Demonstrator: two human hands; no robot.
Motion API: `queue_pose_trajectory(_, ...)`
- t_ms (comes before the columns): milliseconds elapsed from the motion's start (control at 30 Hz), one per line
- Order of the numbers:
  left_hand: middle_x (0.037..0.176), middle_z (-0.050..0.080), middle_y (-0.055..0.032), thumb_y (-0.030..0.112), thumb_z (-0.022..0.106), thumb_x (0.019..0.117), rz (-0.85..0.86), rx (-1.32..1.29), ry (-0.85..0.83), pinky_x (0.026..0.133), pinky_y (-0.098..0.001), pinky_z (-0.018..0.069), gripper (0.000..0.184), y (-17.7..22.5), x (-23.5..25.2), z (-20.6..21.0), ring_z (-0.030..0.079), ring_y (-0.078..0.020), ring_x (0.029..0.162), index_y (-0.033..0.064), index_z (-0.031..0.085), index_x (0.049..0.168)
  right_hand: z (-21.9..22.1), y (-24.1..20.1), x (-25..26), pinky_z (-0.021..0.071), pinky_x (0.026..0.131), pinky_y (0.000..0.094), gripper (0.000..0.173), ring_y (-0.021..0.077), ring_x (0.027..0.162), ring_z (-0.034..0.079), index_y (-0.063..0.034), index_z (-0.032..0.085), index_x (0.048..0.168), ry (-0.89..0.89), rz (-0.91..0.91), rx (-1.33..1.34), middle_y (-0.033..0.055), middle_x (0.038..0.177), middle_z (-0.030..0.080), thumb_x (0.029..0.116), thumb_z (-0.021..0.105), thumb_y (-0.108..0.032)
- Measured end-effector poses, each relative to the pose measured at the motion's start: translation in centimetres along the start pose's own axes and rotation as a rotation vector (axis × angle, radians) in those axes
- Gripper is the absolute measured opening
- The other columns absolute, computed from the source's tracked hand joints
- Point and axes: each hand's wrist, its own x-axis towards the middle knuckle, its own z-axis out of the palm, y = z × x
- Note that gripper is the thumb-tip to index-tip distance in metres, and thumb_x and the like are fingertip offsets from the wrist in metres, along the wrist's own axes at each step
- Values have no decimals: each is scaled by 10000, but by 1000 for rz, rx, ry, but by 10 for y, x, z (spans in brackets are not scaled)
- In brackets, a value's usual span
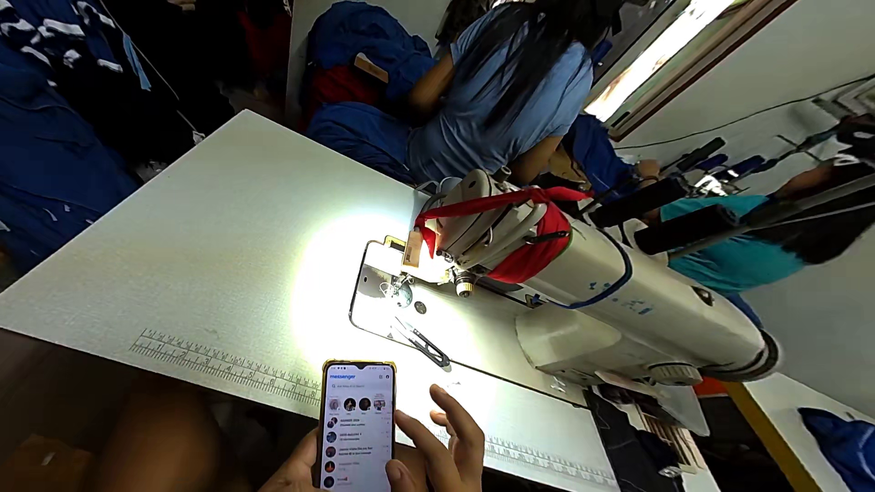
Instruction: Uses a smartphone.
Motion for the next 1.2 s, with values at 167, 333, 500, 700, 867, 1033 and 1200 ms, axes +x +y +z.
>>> queue_pose_trajectory(167, 1367, 620, -45, 115, 434, 989, 24, -14, 34, 746, -409, 622, 459, 1, 1, -3, 656, -247, 1192, 209, 317, 1422, 2, 1, -2, 373, 1150, 274, 392, 89, 1404, 389, -232, 577, 1363, -3, 31, 43, 53, 1488, 420, 1038, 536, -448)
queue_pose_trajectory(333, 1364, 623, -51, 117, 450, 984, 48, -23, 62, 766, -412, 623, 466, 4, 0, -2, 656, -249, 1195, 200, 316, 1423, 4, 1, -5, 386, 1138, 257, 405, 75, 1397, 398, -240, 565, 1376, -12, 48, 56, 45, 1483, 426, 1034, 543, -456)
queue_pose_trajectory(500, 1374, 613, -57, 107, 443, 982, 56, -22, 55, 767, -400, 623, 481, 3, -1, -2, 656, -248, 1191, 199, 311, 1435, 5, 0, -6, 397, 1123, 259, 410, 78, 1369, 420, -252, 560, 1385, -21, 55, 50, 42, 1484, 422, 1032, 544, -459)
queue_pose_trajectory(700, 1385, 606, -74, 118, 453, 993, 70, -28, 24, 777, -406, 623, 477, 1, 0, -3, 648, -259, 1204, 198, 335, 1448, 3, 0, -8, 402, 1118, 264, 415, 85, 1363, 427, -264, 560, 1389, -22, 63, 47, 50, 1486, 415, 1033, 535, -473)
queue_pose_trajectory(867, 1400, 595, -75, 111, 439, 993, 73, -31, 12, 772, -397, 623, 492, 1, 0, -4, 644, -262, 1211, 204, 327, 1463, 3, -1, -10, 399, 1124, 264, 408, 83, 1371, 422, -269, 560, 1390, -21, 66, 45, 44, 1487, 415, 1033, 539, -467)
queue_pose_trajectory(1033, 1391, 602, -80, 127, 466, 994, 74, -44, 24, 754, -389, 626, 479, 1, 0, -2, 653, -259, 1196, 197, 344, 1451, 3, -3, -9, 401, 1115, 262, 405, 79, 1362, 425, -274, 572, 1380, -30, 78, 41, 39, 1483, 419, 1032, 537, -477)
queue_pose_trajectory(1200, 1394, 599, -83, 124, 473, 995, 71, -53, 11, 757, -387, 625, 488, 0, 0, -3, 651, -260, 1200, 198, 345, 1460, 4, -4, -9, 408, 1112, 261, 399, 80, 1352, 433, -272, 573, 1373, -30, 74, 43, 53, 1464, 424, 1028, 549, -472)
